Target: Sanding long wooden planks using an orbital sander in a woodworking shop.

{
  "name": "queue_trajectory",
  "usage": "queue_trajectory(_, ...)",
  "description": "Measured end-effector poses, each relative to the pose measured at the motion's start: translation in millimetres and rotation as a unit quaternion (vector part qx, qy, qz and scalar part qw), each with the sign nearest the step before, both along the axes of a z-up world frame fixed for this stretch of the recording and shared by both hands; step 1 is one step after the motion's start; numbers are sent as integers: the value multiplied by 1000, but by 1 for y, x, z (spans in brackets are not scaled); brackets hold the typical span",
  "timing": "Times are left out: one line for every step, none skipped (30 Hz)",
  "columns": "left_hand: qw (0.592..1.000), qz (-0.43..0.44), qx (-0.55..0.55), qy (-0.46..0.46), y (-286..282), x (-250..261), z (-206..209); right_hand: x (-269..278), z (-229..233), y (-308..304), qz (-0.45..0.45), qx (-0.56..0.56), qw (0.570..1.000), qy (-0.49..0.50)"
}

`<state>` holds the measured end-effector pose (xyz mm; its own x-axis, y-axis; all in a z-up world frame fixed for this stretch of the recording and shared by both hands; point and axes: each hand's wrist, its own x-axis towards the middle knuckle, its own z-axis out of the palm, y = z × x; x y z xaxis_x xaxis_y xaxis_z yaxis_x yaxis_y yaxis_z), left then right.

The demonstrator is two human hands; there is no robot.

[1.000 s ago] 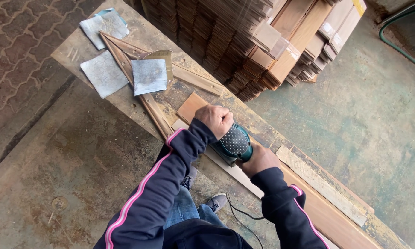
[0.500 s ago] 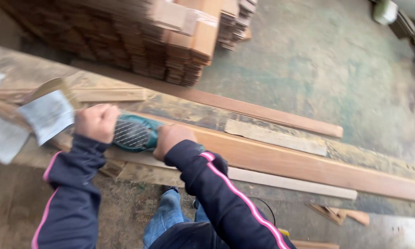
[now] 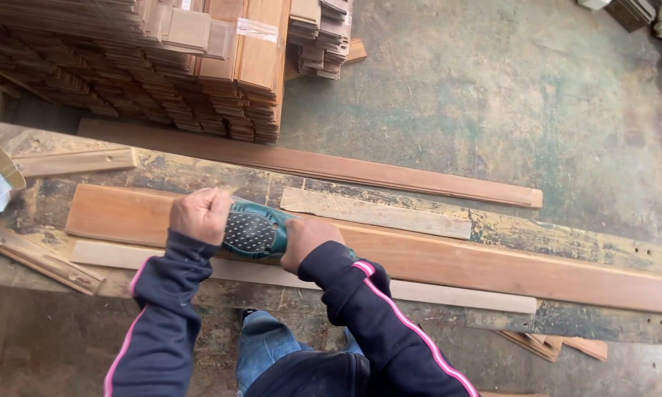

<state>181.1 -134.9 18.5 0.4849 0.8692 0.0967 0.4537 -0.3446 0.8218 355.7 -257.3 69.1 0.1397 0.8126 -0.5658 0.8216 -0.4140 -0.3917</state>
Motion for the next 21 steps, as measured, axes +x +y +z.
queue_trajectory(1000, 14, 3, 2, -15, 19, -2, 18, -2, -15, 14, 3, 1000, 2)
queue_trajectory(1000, 16, 21, -1, -30, 38, -4, 36, -5, -30, 5, 4, 1000, -20)
queue_trajectory(999, 21, 37, -3, -47, 55, -6, 53, -7, -45, -2, 4, 999, -41)
queue_trajectory(999, 37, 38, 2, -65, 76, -8, 72, -6, -62, 14, 5, 999, -37)
queue_trajectory(998, 33, 46, -4, -82, 94, -10, 89, -5, -77, 7, -4, 999, -53)
queue_trajectory(998, 30, 54, -11, -97, 112, -12, 106, -4, -90, 0, -13, 997, -70)
queue_trajectory(997, 45, 58, -5, -114, 131, -15, 124, -3, -106, 16, -9, 998, -65)
queue_trajectory(997, 38, 55, -26, -129, 150, -17, 141, -2, -121, 1, -16, 997, -70)
queue_trajectory(997, 26, 50, -47, -144, 170, -20, 159, 0, -137, -17, -25, 997, -75)
queue_trajectory(997, 38, 53, -43, -159, 190, -23, 178, -4, -153, -5, -21, 997, -71)
queue_trajectory(998, 34, 43, -32, -174, 209, -28, 197, -9, -170, -14, -34, 996, -83)
queue_trajectory(999, 31, 34, -22, -187, 229, -33, 217, -14, -185, -24, -46, 994, -95)
queue_trajectory(998, 39, 34, -21, -204, 245, -31, 233, -16, -202, -15, -46, 994, -94)
queue_trajectory(998, 39, 33, -30, -219, 262, -29, 249, -18, -217, -24, -60, 993, -102)
queue_trajectory(998, 39, 33, -39, -233, 280, -27, 267, -20, -231, -34, -74, 990, -111)
queue_trajectory(998, 47, 33, -40, -247, 294, -25, 282, -19, -243, -26, -73, 991, -112)
queue_trajectory(997, 45, 26, -50, -261, 309, -24, 296, -20, -256, -30, -84, 988, -127)
queue_trajectory(997, 44, 18, -61, -274, 323, -24, 310, -20, -268, -33, -95, 985, -143)
queue_trajectory(997, 47, 18, -60, -287, 334, -22, 326, -25, -280, -30, -95, 985, -143)
queue_trajectory(996, 54, 16, -67, -299, 346, -21, 342, -29, -291, -29, -97, 984, -145)
queue_trajectory(995, 58, 14, -74, -310, 357, -20, 356, -34, -303, -32, -100, 984, -146)
